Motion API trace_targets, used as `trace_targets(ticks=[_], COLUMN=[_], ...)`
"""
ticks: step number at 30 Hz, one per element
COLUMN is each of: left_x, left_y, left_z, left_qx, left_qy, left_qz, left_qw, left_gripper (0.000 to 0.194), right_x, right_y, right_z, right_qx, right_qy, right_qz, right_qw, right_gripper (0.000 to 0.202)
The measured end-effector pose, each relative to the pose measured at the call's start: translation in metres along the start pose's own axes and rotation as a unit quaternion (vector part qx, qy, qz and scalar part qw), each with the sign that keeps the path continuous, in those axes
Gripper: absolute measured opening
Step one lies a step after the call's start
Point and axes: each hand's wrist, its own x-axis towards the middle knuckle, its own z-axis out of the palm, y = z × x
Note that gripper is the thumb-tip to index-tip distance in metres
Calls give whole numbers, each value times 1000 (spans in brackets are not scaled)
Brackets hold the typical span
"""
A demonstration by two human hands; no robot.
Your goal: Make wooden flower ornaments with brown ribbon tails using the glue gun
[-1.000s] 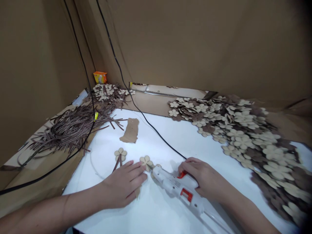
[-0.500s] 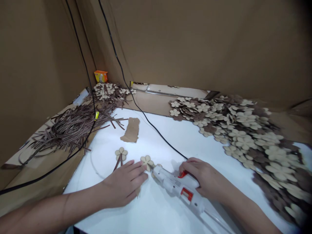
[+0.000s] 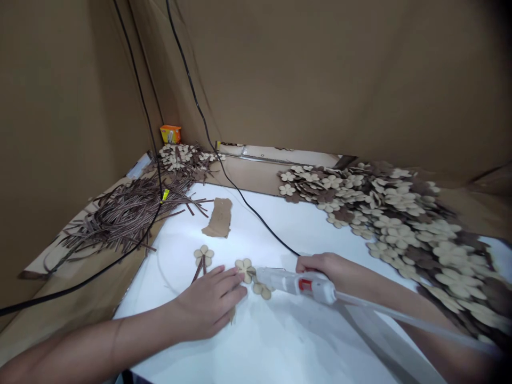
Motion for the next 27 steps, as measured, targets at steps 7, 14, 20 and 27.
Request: trace_targets(ticks=[7, 14, 20, 27], left_x=[-2, -5, 0, 12], left_y=[-2, 0, 10, 12], left_z=[3, -3, -9, -7], left_qx=[-8, 18, 66, 65], left_qy=[29, 48, 20, -28], left_qz=[2, 11, 51, 52], left_qw=[1000, 999, 996, 996], left_gripper=[36, 36, 41, 49], right_x=[-2, -40, -52, -48], right_y=[8, 24, 25, 12], right_z=[-5, -7, 14, 30], right_qx=[34, 42, 65, 16], right_qy=[-4, 67, 45, 76], right_qz=[36, 70, 53, 14], right_qw=[999, 994, 995, 997], right_gripper=[13, 20, 14, 9])
